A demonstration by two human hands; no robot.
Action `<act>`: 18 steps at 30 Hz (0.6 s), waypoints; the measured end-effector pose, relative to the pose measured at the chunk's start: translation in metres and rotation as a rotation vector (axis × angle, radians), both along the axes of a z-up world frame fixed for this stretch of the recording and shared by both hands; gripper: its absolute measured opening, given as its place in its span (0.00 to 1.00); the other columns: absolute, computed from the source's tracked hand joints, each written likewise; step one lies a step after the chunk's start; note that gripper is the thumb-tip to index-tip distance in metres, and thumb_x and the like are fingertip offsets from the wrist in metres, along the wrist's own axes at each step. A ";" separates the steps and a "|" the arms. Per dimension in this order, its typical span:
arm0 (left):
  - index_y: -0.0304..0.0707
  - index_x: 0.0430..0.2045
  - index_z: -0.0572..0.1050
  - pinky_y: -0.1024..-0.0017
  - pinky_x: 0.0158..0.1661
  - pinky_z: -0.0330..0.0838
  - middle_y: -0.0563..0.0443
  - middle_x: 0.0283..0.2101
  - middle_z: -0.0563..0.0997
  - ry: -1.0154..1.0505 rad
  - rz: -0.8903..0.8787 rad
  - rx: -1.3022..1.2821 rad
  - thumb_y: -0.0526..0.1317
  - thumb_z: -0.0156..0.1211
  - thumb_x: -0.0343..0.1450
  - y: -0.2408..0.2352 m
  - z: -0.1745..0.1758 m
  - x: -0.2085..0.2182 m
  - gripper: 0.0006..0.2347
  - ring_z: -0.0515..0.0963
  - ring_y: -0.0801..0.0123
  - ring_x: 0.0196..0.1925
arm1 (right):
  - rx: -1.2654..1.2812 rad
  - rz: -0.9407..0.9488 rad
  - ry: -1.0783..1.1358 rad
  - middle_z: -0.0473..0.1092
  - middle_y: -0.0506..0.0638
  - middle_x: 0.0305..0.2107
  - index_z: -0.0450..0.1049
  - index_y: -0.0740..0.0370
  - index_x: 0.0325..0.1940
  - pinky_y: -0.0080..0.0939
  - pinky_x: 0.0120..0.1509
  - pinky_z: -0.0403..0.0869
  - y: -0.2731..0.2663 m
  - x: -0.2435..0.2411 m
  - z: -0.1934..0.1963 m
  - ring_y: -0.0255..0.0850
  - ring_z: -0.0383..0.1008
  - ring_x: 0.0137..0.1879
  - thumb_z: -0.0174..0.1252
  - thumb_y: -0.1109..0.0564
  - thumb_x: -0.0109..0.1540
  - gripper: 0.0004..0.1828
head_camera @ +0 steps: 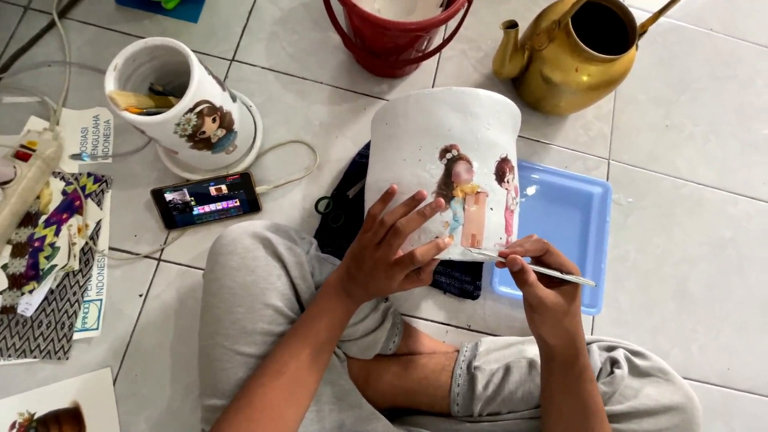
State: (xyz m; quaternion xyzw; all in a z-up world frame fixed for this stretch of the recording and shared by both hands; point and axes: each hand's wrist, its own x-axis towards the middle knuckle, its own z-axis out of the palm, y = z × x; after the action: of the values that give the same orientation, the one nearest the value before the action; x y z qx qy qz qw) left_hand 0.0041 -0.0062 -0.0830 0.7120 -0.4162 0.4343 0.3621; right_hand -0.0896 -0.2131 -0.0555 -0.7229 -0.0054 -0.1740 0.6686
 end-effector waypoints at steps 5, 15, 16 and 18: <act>0.54 0.43 0.73 0.45 0.61 0.63 0.42 0.56 0.75 -0.006 0.000 0.010 0.45 0.54 0.68 0.000 0.001 0.000 0.10 0.74 0.51 0.60 | 0.005 0.015 0.000 0.70 0.59 0.24 0.73 0.71 0.34 0.39 0.49 0.67 -0.003 0.001 -0.002 0.41 0.66 0.36 0.59 0.59 0.60 0.10; 0.53 0.45 0.73 0.45 0.60 0.64 0.42 0.57 0.75 0.001 -0.006 0.028 0.44 0.54 0.68 0.001 -0.001 0.001 0.12 0.74 0.51 0.60 | 0.082 0.047 0.034 0.69 0.58 0.24 0.72 0.71 0.33 0.37 0.46 0.66 -0.006 0.003 0.000 0.40 0.66 0.37 0.59 0.60 0.60 0.09; 0.53 0.45 0.73 0.45 0.60 0.64 0.42 0.57 0.75 0.002 -0.009 0.028 0.44 0.54 0.68 0.001 -0.001 0.000 0.12 0.74 0.51 0.60 | 0.081 0.044 0.035 0.69 0.58 0.24 0.72 0.71 0.33 0.37 0.46 0.66 -0.007 0.004 0.000 0.40 0.66 0.37 0.59 0.60 0.60 0.09; 0.53 0.45 0.73 0.44 0.60 0.65 0.42 0.57 0.75 0.001 -0.002 0.022 0.44 0.54 0.68 0.001 0.000 0.000 0.12 0.74 0.51 0.59 | 0.091 0.061 0.039 0.69 0.58 0.24 0.72 0.72 0.33 0.38 0.46 0.66 -0.009 0.005 0.001 0.40 0.66 0.37 0.60 0.60 0.60 0.09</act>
State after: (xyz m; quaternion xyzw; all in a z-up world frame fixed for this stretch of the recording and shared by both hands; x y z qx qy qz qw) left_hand 0.0041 -0.0049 -0.0832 0.7156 -0.4217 0.4290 0.3550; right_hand -0.0849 -0.2220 -0.0546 -0.6947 -0.0065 -0.1393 0.7056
